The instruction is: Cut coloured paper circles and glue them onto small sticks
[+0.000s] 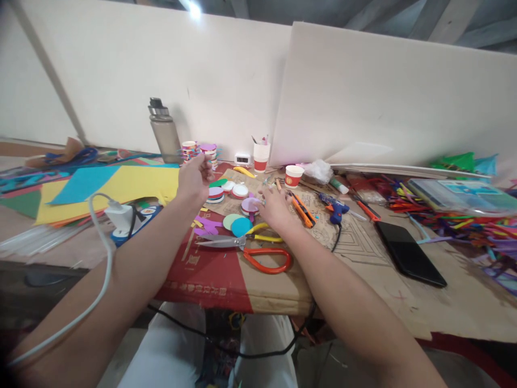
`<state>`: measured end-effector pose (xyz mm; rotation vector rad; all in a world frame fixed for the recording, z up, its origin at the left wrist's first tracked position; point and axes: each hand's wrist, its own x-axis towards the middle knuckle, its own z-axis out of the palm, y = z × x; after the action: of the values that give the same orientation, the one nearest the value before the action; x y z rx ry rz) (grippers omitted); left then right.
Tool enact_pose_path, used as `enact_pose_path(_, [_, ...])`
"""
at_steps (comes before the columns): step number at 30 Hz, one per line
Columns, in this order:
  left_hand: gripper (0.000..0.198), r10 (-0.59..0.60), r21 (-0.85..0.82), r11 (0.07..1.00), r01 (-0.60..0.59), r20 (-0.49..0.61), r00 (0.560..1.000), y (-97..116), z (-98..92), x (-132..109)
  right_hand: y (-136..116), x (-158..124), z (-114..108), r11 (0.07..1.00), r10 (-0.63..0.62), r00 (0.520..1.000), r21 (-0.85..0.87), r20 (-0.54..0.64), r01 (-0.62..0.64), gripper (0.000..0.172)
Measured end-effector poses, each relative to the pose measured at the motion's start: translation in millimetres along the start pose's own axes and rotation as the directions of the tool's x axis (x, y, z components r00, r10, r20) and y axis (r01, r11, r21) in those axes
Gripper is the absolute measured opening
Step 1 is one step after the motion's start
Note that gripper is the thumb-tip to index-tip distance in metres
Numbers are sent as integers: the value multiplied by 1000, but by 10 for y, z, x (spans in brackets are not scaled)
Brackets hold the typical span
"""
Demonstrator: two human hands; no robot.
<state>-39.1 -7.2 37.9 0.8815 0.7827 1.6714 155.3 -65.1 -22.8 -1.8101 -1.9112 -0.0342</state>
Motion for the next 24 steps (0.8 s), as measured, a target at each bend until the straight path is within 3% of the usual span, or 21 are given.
enact_pose_path(7, [36, 4, -19, 1000, -4, -12, 1000, 63, -39, 83, -53, -51, -52, 996, -43, 998, 80, 44, 39, 27])
enact_pose_path(10, [44, 19, 121, 992, -25, 52, 998, -27, 53, -78, -30, -52, -45, 992, -72, 997, 107, 1, 71, 24])
enact_pose_path(12, [43, 128, 275, 946, -171, 169, 977, -68, 125, -265, 7, -43, -28, 985, -110, 993, 127, -38, 114, 23])
enact_pose_path(14, [41, 230, 391, 843, -370, 359, 904, -87, 185, -484, 42, -31, -12, 979, -141, 988, 140, -68, 150, 23])
enact_pose_path(16, [40, 250, 433, 728, -531, 554, 794, -105, 224, -697, 61, -23, -10, 973, -167, 984, 149, -69, 176, 21])
enact_pose_path(20, [32, 162, 306, 553, -775, 873, 460, -192, 252, -976, 44, -51, -85, 948, -227, 972, 212, -61, 235, 26])
enact_pose_path(21, [32, 147, 272, 539, -797, 902, 407, -217, 253, -1005, 33, -66, -115, 939, -237, 969, 238, -64, 246, 28])
enact_pose_path(22, [32, 146, 252, 531, -809, 913, 380, -238, 251, -1020, 21, -83, -146, 932, -241, 968, 263, -70, 251, 29])
enact_pose_path(24, [33, 157, 240, 526, -816, 916, 370, -256, 245, -1020, -4, -112, -197, 923, -226, 970, 299, -86, 241, 29])
